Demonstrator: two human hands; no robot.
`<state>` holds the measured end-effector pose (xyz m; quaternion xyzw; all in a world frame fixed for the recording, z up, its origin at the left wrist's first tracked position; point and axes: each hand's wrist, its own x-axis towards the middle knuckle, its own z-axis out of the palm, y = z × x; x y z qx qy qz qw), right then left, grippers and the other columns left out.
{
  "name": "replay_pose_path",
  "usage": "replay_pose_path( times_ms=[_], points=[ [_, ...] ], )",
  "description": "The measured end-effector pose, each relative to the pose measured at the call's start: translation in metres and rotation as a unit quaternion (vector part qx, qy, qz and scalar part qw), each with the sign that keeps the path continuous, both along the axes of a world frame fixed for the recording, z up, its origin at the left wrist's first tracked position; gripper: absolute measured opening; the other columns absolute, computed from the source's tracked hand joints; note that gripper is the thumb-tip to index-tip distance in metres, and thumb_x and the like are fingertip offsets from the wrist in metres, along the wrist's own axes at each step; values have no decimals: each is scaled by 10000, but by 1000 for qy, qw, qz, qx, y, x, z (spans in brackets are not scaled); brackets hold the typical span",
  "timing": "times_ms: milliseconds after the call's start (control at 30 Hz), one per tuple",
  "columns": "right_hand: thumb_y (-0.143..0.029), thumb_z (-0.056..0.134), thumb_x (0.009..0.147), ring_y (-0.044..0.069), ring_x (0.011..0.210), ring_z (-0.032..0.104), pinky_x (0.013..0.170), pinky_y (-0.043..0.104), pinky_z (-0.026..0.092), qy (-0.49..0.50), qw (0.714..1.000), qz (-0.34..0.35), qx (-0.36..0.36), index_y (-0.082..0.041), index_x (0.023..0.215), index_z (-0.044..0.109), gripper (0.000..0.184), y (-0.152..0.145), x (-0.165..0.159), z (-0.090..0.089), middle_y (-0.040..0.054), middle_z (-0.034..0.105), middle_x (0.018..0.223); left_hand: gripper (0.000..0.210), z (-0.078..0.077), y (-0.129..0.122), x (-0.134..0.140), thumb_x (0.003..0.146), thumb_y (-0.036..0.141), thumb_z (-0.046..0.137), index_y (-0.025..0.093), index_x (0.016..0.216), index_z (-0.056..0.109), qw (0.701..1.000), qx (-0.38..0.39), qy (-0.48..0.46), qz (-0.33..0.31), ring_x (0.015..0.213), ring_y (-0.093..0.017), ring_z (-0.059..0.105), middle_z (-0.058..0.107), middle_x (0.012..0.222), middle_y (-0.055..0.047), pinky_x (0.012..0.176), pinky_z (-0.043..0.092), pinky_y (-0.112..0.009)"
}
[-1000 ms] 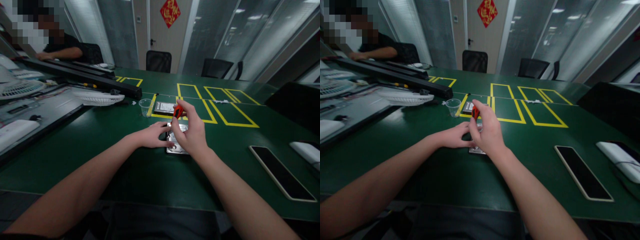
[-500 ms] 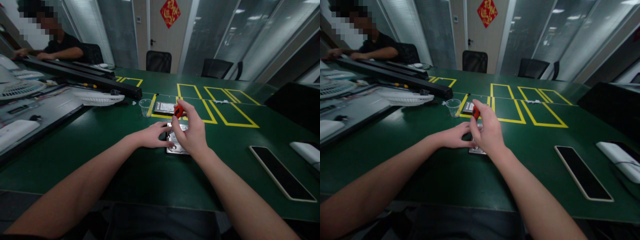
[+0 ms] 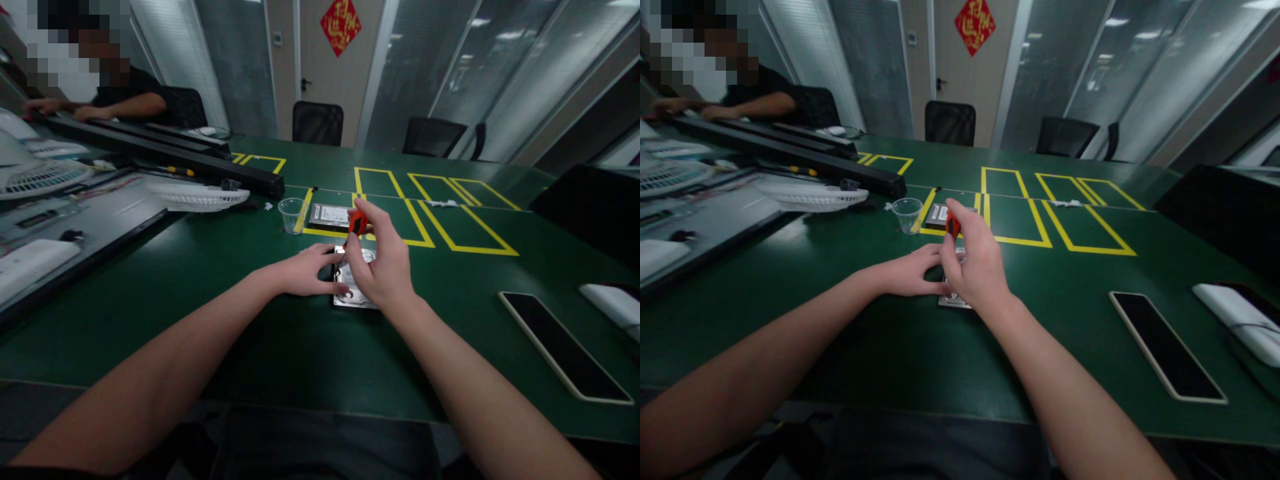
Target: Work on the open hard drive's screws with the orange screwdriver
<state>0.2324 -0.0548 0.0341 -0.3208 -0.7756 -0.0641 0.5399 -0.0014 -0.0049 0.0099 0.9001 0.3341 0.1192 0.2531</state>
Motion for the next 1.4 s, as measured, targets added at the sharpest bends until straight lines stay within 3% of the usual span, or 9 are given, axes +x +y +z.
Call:
replay_pose_path(
  times_ms=[200,367,533,667,800,1067,1267,1400],
  points=[
    [-360,788,1219,318,1201,836,1044,539,794,9,999,-36,32,-336,1693,765,475,1,2,2,106,825,1369,924,-1,0,0,1154,842,845,288,1877,694,1000,16,-12,-15,1912,-560,481,534,2051,-219,1592,382,-789],
    [-235,650,1244,337,1296,859,1126,578,796,5,999,-9,34,-321,1799,682,562,1,1,3,139,867,1495,950,3,-2,1,1151,832,856,305,1916,657,1000,-2,-4,-5,1930,-564,456,480,2085,-212,1593,386,-774],
    [-226,599,1243,367,1398,876,1226,637,779,4,1000,1,11,-342,1870,605,638,0,1,-1,153,851,1678,995,1,0,0,1138,894,838,365,1951,612,1000,-3,-8,-6,1938,-547,449,474,2097,-175,1588,395,-770],
    [-313,715,1239,372,1383,857,1174,606,791,-1,1000,-5,16,-331,1824,644,589,1,2,-1,157,851,1601,961,-1,1,0,1140,873,853,351,1921,650,1000,2,-6,-8,1940,-538,446,510,2078,-165,1597,387,-750],
    [-352,821,1220,314,1232,832,1056,512,793,5,999,-17,31,-333,1742,731,531,2,4,2,114,817,1430,938,-1,1,0,1142,846,867,315,1892,680,1000,8,-10,-11,1921,-560,457,518,2067,-192,1587,387,-773],
    [-195,626,1249,338,1296,870,1150,579,788,2,998,4,56,-321,1845,628,609,0,0,2,142,875,1548,995,-2,1,0,1130,891,850,318,1918,650,1000,-1,-10,-3,1926,-551,460,500,2076,-195,1596,381,-761],
    [-310,810,1221,342,1276,853,1085,547,796,-3,999,-13,48,-319,1767,687,560,1,2,3,133,846,1476,959,0,0,1,1144,843,852,306,1915,660,1000,1,-6,-6,1949,-552,427,530,2059,-192,1605,361,-771],
    [-249,804,1202,303,1195,840,1035,494,788,3,998,-21,61,-303,1684,736,491,0,3,6,102,834,1362,918,1,0,0,1147,836,857,302,1877,698,1000,10,-5,-6,1892,-548,511,537,2050,-198,1584,409,-746]
  ],
)
